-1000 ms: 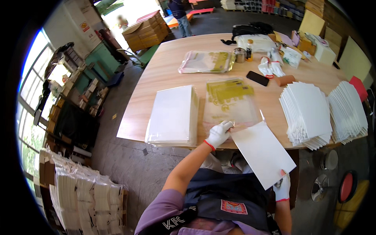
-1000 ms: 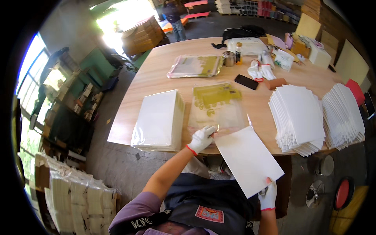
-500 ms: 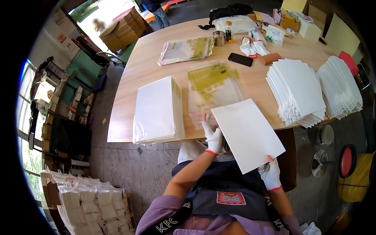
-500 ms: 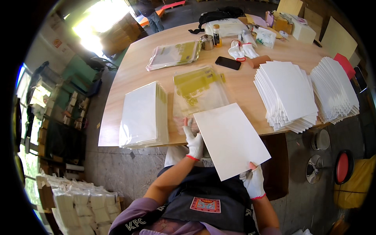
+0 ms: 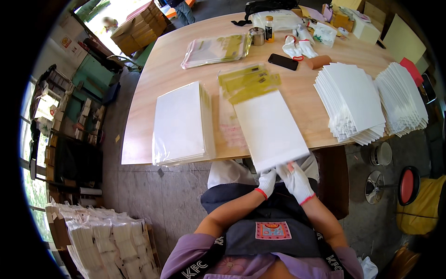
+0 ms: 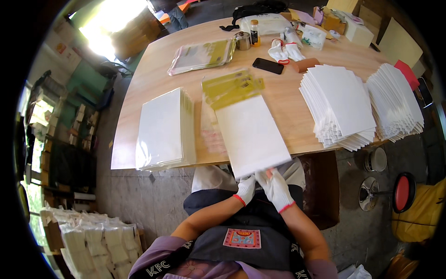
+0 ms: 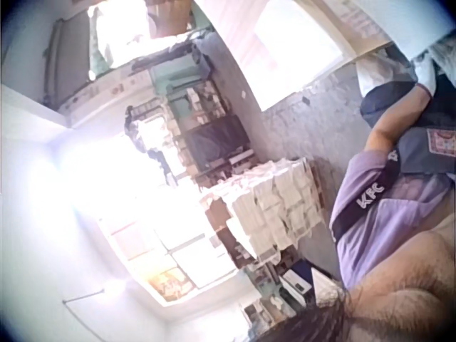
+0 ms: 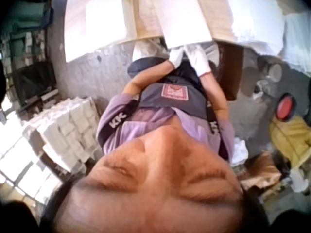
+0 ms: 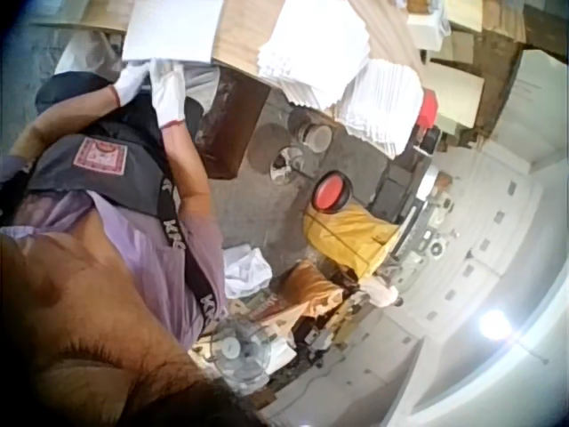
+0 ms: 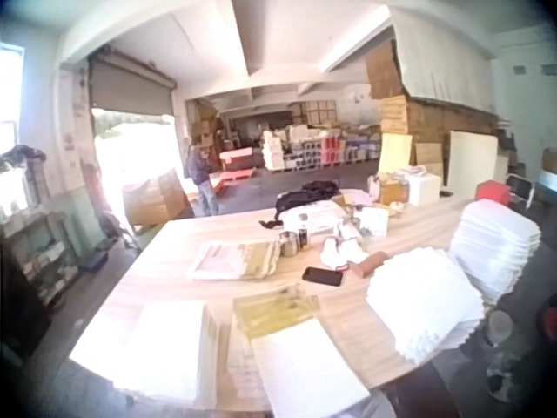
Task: The person repeatedly picks up white rectangular sheets from a stack on a table and places them into clear plastic sleeves. The person wears white gloves and a purple shirt with a KFC logo. The process involves sliding the paper into the sleeve and stacking the completed units on the table.
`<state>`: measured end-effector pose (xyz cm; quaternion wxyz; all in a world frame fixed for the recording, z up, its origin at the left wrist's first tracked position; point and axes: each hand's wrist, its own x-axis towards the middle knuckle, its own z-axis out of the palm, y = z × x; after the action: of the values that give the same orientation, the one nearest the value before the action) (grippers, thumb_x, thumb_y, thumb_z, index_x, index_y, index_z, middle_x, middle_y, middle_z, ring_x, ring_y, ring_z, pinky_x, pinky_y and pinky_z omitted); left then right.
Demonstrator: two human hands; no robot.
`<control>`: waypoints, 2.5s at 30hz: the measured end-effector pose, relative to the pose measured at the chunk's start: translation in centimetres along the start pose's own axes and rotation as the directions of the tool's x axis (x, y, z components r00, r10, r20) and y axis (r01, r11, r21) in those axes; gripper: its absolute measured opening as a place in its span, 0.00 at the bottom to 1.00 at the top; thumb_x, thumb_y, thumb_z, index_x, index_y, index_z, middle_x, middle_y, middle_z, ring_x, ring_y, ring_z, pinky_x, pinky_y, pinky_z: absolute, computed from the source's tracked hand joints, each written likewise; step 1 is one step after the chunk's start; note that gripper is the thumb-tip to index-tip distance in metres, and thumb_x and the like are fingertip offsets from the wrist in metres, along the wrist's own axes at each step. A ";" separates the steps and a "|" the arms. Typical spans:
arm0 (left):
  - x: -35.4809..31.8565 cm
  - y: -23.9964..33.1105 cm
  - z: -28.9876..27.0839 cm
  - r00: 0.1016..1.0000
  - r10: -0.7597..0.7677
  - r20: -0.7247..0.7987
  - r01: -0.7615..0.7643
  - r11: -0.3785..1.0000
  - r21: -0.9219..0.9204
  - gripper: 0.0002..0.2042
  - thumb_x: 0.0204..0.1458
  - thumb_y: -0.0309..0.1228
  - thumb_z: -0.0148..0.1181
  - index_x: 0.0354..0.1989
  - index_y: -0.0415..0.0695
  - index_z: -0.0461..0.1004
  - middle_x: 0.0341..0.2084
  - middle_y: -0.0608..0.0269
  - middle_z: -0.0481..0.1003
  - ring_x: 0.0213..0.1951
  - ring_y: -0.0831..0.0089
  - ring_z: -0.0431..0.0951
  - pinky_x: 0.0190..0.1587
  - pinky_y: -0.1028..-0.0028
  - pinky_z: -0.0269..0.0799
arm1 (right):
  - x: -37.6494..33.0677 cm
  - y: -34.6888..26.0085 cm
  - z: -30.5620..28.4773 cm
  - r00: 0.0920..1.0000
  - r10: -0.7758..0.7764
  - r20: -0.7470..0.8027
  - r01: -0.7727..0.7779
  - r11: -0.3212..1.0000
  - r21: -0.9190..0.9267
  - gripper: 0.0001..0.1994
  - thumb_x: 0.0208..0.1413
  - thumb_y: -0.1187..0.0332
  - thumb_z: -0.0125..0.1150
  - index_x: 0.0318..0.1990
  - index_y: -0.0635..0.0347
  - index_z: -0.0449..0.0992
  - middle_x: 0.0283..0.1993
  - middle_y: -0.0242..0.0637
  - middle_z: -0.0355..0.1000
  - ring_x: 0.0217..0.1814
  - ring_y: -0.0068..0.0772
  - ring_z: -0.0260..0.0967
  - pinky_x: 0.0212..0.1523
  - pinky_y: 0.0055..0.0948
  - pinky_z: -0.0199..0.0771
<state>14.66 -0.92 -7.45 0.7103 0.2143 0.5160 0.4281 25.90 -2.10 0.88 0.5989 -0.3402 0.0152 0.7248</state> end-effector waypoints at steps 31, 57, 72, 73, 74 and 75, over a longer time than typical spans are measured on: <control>-3.7 11.6 -11.1 0.969 0.225 0.097 -0.245 0.866 0.435 0.10 0.54 0.33 0.55 0.30 0.38 0.74 0.23 0.67 0.74 0.27 0.83 0.71 0.29 0.81 0.67 | -1.2 -16.0 -13.8 0.762 -0.610 -0.217 0.173 0.515 -0.839 0.05 0.56 0.72 0.52 0.30 0.54 0.64 0.24 0.30 0.67 0.16 0.16 0.59 0.14 0.17 0.58; -4.7 11.0 -12.7 0.930 0.330 0.164 -0.349 0.642 0.683 0.07 0.52 0.31 0.58 0.30 0.39 0.74 0.23 0.64 0.74 0.23 0.74 0.72 0.28 0.77 0.68 | -5.3 -16.6 -24.0 0.921 0.100 -0.376 0.007 -0.970 -0.242 0.10 0.49 0.65 0.54 0.35 0.58 0.76 0.34 0.48 0.75 0.33 0.43 0.74 0.33 0.39 0.74; -3.5 11.5 -10.4 0.685 0.701 0.198 -0.543 0.311 0.780 0.06 0.45 0.24 0.63 0.27 0.43 0.70 0.21 0.64 0.69 0.24 0.72 0.69 0.25 0.75 0.64 | 1.5 -5.9 2.1 0.817 -0.322 0.479 0.437 -0.197 -0.878 0.09 0.47 0.66 0.61 0.30 0.62 0.71 0.29 0.44 0.70 0.32 0.45 0.70 0.33 0.36 0.68; -3.4 11.3 -10.1 0.770 0.638 0.032 -0.505 0.577 0.642 0.06 0.47 0.25 0.61 0.30 0.42 0.70 0.25 0.64 0.71 0.26 0.73 0.70 0.27 0.76 0.65 | 1.4 -5.8 2.1 0.817 -0.374 0.438 0.362 -0.259 -0.896 0.10 0.48 0.65 0.61 0.29 0.62 0.70 0.29 0.44 0.70 0.32 0.45 0.70 0.33 0.35 0.68; -3.5 11.1 -9.8 0.847 0.521 -0.108 -0.430 0.789 0.439 0.06 0.48 0.25 0.60 0.33 0.42 0.70 0.29 0.64 0.72 0.29 0.75 0.71 0.30 0.77 0.66 | 1.5 -5.6 1.9 0.812 -0.426 0.400 0.281 -0.315 -0.907 0.11 0.48 0.64 0.60 0.29 0.62 0.70 0.28 0.43 0.70 0.32 0.46 0.70 0.33 0.35 0.67; -3.6 11.1 -9.7 0.909 0.361 -0.207 -0.325 0.926 0.190 0.07 0.50 0.25 0.59 0.36 0.41 0.70 0.33 0.64 0.73 0.31 0.77 0.71 0.32 0.78 0.67 | 1.6 -5.4 1.5 0.800 -0.479 0.362 0.196 -0.362 -0.911 0.12 0.49 0.63 0.60 0.29 0.63 0.69 0.28 0.43 0.71 0.33 0.46 0.70 0.32 0.35 0.67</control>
<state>1.10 0.77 -0.85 0.5384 0.3024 0.5825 0.5285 29.81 1.45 3.34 0.2905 -0.7206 -0.5959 0.2031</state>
